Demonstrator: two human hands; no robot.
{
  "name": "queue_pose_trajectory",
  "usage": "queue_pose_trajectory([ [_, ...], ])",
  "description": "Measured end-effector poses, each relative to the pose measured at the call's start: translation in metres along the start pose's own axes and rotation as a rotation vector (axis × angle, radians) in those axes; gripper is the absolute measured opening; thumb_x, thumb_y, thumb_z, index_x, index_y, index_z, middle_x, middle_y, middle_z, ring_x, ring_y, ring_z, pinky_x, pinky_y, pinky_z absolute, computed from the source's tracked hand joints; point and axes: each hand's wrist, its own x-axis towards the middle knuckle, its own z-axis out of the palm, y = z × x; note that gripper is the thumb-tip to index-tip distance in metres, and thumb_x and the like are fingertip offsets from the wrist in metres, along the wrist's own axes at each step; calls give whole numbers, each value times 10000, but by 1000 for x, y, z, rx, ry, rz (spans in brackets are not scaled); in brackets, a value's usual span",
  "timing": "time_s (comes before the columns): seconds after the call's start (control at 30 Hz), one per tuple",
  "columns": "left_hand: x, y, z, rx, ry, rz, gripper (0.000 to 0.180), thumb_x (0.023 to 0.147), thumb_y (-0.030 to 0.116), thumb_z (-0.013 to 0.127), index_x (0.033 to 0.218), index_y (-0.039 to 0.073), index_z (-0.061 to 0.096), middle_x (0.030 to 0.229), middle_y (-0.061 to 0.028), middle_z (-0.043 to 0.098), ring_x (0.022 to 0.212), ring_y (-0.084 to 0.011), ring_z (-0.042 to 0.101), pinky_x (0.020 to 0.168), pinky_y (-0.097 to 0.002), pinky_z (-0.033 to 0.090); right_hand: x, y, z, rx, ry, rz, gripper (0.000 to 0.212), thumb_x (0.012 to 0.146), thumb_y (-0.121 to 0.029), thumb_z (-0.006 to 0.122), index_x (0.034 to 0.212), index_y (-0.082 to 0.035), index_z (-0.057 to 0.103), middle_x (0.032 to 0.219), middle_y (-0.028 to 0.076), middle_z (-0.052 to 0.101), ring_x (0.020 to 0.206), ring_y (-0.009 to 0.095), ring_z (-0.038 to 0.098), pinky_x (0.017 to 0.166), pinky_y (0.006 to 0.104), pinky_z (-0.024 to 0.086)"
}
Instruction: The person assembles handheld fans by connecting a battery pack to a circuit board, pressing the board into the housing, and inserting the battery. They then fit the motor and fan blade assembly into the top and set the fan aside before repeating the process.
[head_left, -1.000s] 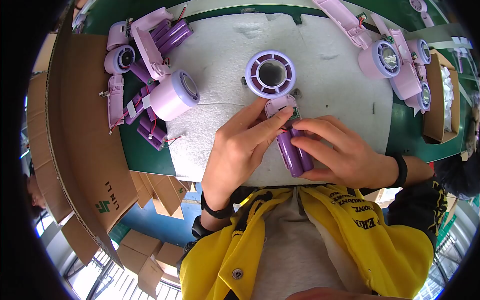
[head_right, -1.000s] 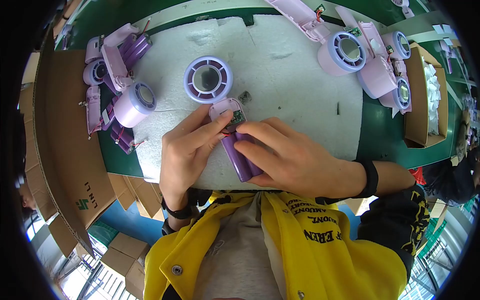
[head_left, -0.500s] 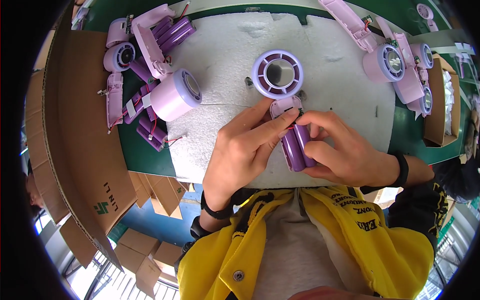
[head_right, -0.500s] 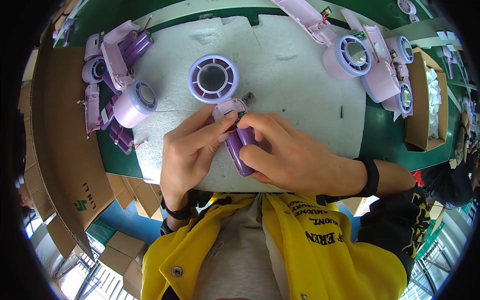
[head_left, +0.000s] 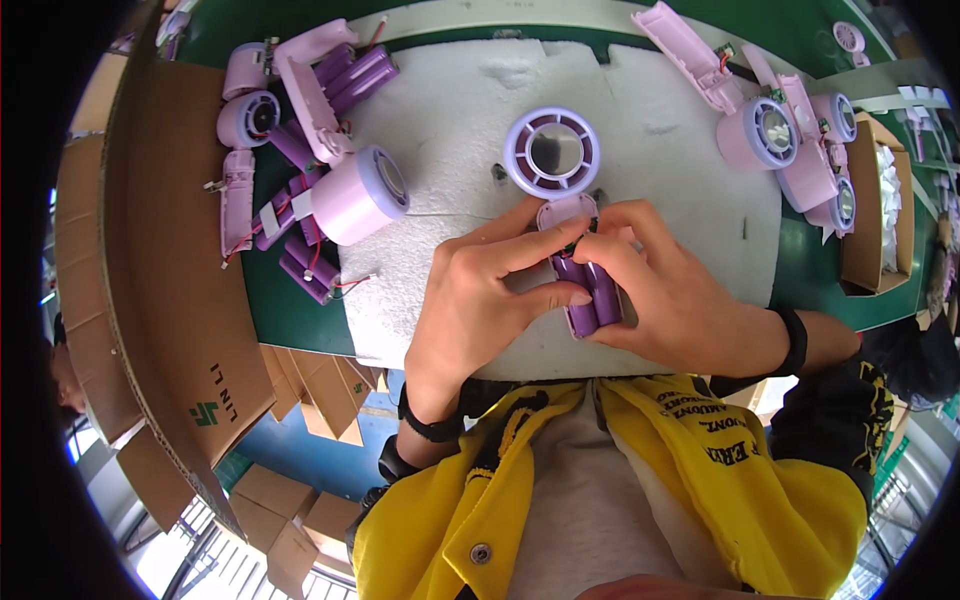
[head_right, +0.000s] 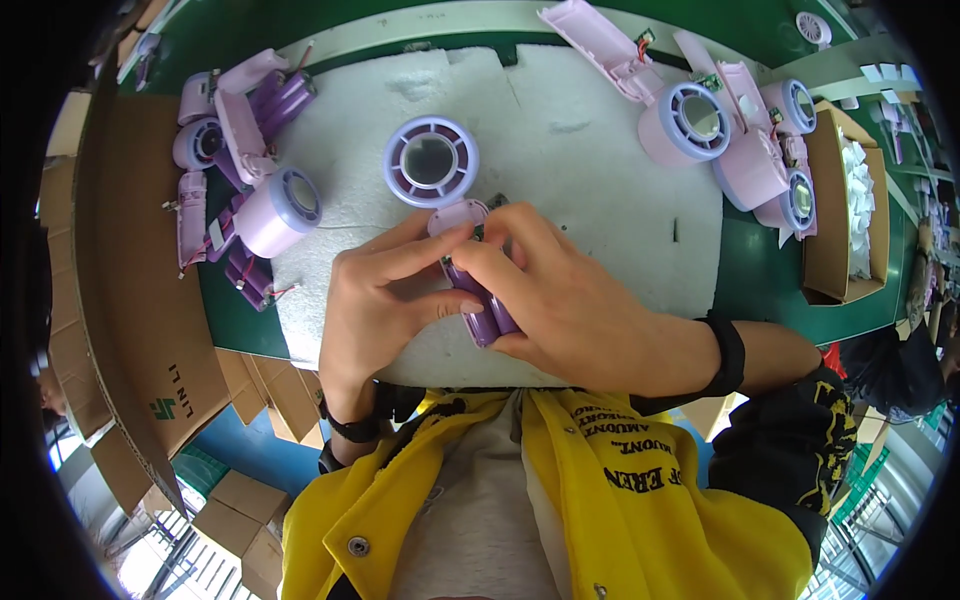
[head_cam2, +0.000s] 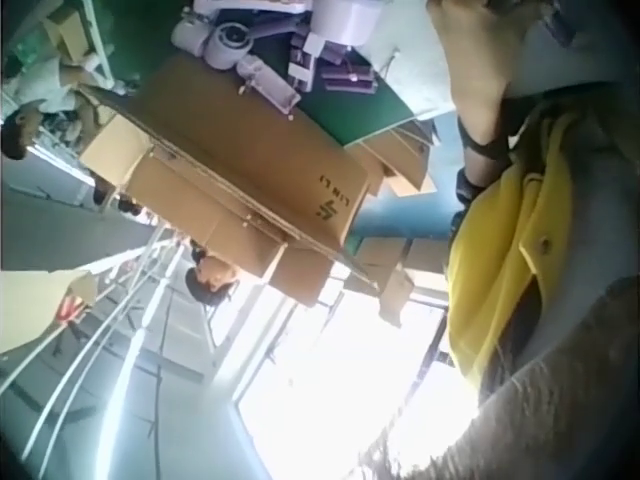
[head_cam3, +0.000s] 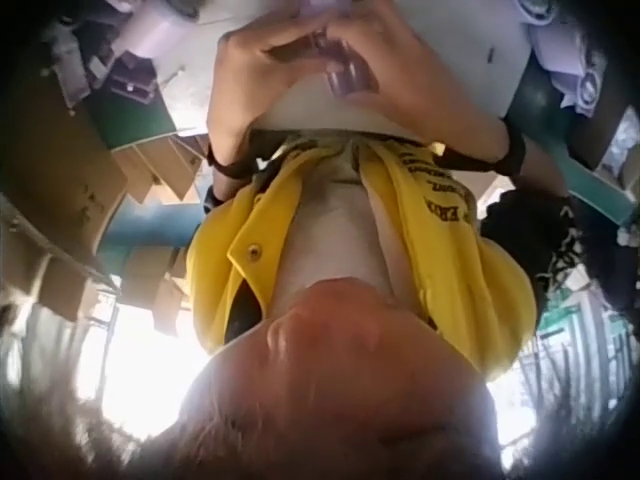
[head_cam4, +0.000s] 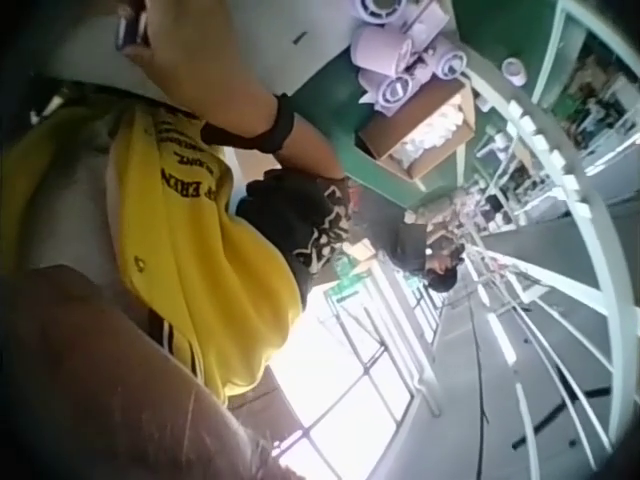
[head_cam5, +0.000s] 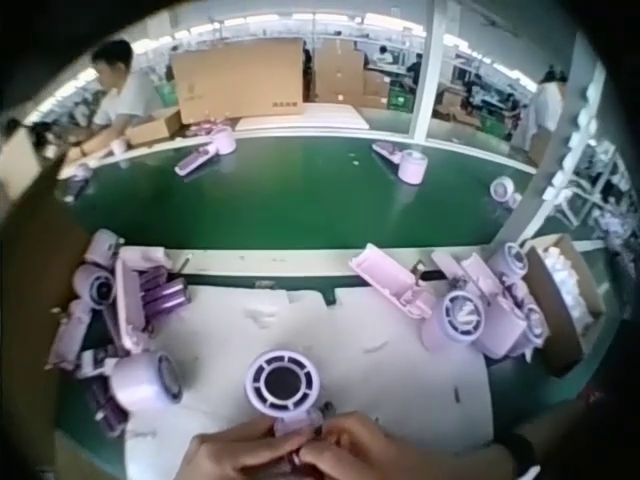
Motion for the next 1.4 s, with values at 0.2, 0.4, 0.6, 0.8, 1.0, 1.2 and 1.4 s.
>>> queue_pose_trajectory([
  [0.2, -3, 2, 3, -21, -40, -16, 597, 613, -24, 859, 1183, 24, 688, 1266, -180, 646, 1060, -276, 690, 886, -336, 565, 4, 13, -2, 8, 6, -117, 526, 708, -148, 836, 1160, -58, 582, 1164, 142, 500, 924, 297, 606, 760, 379, 526],
  [0.4, -4, 5, 1, -2, -49, 15, 603, 605, 22, 870, 1181, 35, 691, 1252, -166, 656, 1050, -285, 695, 865, -336, 566, 14, 26, -2, -220, 99, -320, 286, 735, -114, 800, 978, -41, 669, 1003, 78, 581, 717, 235, 618, 645, 369, 521],
  [0.6, 0, 3, 5, -6, -31, 34, 595, 595, 43, 878, 1163, 43, 700, 1223, -175, 662, 1010, -318, 698, 847, -348, 565, 12, 26, -17, -316, 10, -416, 310, 707, -119, 801, 978, -23, 685, 1043, 89, 592, 766, 242, 625, 669, 374, 529],
  [0.8, 3, 0, 10, -2, -16, 106, 575, 620, 45, 867, 1168, 57, 696, 1190, -177, 655, 946, -346, 692, 819, -362, 570, 1, 2, -20, -423, -52, -308, 490, 688, -161, 809, 1098, 47, 639, 1149, 132, 595, 933, 339, 616, 803, 423, 540],
  [1.0, -5, 1, 17, -12, 143, 130, 533, 655, 30, 845, 1166, 70, 697, 1244, -167, 619, 939, -322, 691, 819, -369, 572, -3, 6, -18, -555, -86, -289, 557, 716, -167, 801, 1179, 69, 599, 1234, 173, 580, 1049, 378, 597, 869, 454, 530],
  [1.2, -11, -5, 20, -56, 296, 59, 511, 686, -3, 804, 1173, 86, 683, 1237, -169, 613, 993, -330, 659, 839, -395, 558, 61, 37, -31, -721, 363, -51, 502, 771, -105, 764, 1229, 17, 596, 1295, 186, 575, 1174, 380, 566, 968, 432, 488],
  [1.4, -15, -7, 12, 459, 815, 276, 589, 678, 28, 805, 1235, 108, 632, 1333, -235, 493, 1154, -414, 528, 912, -458, 488, 150, 17, -24, -601, 221, -178, 519, 794, -56, 722, 1286, -8, 565, 1292, 188, 577, 1185, 374, 554, 998, 407, 464],
])
